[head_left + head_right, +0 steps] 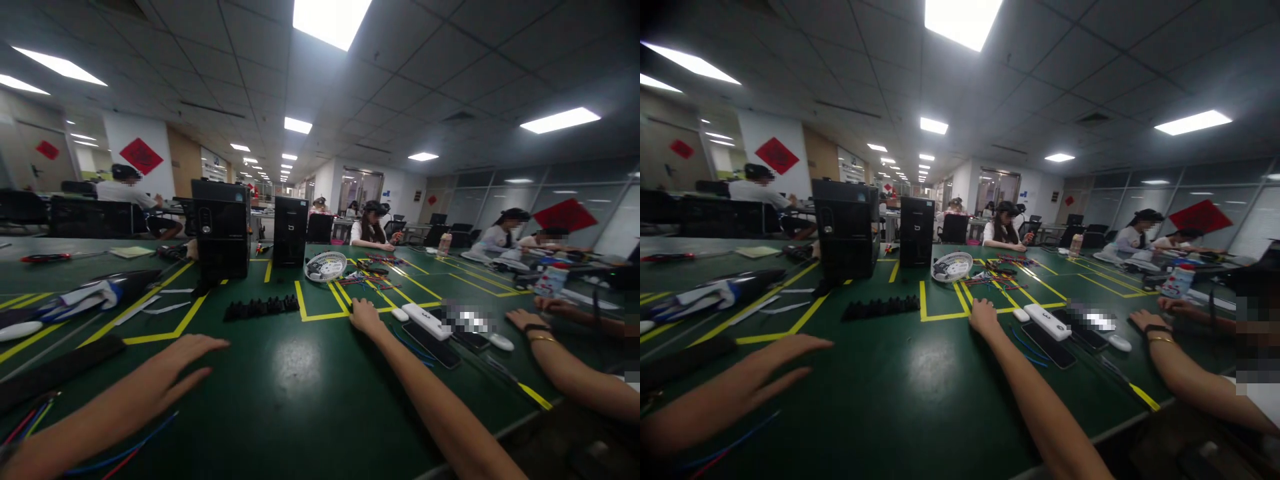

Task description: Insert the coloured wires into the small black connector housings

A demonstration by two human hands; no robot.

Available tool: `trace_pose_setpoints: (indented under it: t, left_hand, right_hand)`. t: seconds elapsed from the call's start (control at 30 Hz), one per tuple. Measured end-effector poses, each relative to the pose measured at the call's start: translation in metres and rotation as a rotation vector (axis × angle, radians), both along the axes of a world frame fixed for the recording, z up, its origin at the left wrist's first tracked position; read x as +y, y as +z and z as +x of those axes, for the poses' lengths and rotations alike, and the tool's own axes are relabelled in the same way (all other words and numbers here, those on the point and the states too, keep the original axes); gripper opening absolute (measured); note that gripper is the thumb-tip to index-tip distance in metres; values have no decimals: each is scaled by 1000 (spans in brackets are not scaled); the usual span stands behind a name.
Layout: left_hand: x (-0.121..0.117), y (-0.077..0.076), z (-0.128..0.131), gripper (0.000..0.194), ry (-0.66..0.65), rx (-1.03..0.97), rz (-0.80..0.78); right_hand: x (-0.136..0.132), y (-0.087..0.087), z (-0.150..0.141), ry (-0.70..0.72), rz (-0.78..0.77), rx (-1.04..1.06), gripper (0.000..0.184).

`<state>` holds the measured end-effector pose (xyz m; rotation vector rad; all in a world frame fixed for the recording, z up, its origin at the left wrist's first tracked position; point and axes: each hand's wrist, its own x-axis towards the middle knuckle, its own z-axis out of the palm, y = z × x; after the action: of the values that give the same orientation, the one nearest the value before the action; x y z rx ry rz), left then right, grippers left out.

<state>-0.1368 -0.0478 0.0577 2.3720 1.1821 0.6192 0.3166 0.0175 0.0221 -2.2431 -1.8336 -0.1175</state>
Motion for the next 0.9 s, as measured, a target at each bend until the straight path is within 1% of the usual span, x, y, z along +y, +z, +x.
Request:
trace_pose_setpoints:
  t: [0.07, 0.13, 0.17, 0.23, 0.27, 0.3, 0.33, 0.37, 0.4, 0.43, 0.47, 0.5, 0.53, 0.57, 0.63, 0.7, 0.8, 0.9]
  left_hand:
    - [-8, -2, 56, 51, 44, -230, -173]
    - [-12, -8, 113, 57, 124, -530, -447]
    - [-12, -13, 140, 59, 155, -698, -594]
    - [-7, -26, 186, 56, 187, -972, -864]
    - [-3, -34, 205, 52, 178, -1078, -961]
    - [2, -42, 219, 47, 217, -1182, -993]
    - [6, -49, 229, 40, 256, -1269, -977]
    - [10, -55, 236, 33, 257, -1328, -961]
    - [13, -59, 238, 28, 253, -1374, -942]
    - [14, -62, 238, 24, 238, -1405, -926]
    - [15, -64, 235, 22, 219, -1426, -921]
    - [14, -64, 230, 22, 209, -1440, -928]
    - [13, -63, 224, 22, 208, -1451, -943]
    - [12, -62, 219, 23, 214, -1458, -960]
    - [9, -58, 211, 24, 212, -1454, -985]
    - [8, -55, 207, 24, 196, -1441, -962]
    - [3, -53, 207, 22, 191, -1427, -870]
    - [-4, -52, 202, 24, 173, -1431, -830]
  right_hand:
    - [-7, 4, -29, 115, 6, 23, 37]
    - [-20, 8, -57, 240, 22, 46, 41]
    - [-28, 9, -71, 301, 39, 58, 44]
    - [-46, 10, -94, 440, 83, 100, 51]
    - [-55, 10, -102, 530, 104, 140, 54]
    - [-62, 10, -108, 616, 121, 180, 57]
    - [-68, 10, -109, 691, 133, 220, 60]
    - [-73, 11, -106, 739, 145, 250, 61]
    - [-77, 12, -99, 746, 163, 263, 61]
    - [-80, 14, -87, 703, 190, 257, 57]
    - [-83, 17, -70, 613, 212, 230, 50]
    - [-86, 19, -51, 490, 236, 186, 41]
    - [-90, 21, -30, 328, 239, 123, 33]
    - [-93, 23, -9, 173, 206, 51, 30]
    - [-101, 24, 29, 40, 158, -9, 26]
    - [-108, 21, 56, -28, 114, -54, 21]
    - [-110, 10, 74, -95, 59, -110, 12]
    - [-106, 1, 77, -135, 19, -138, 11]
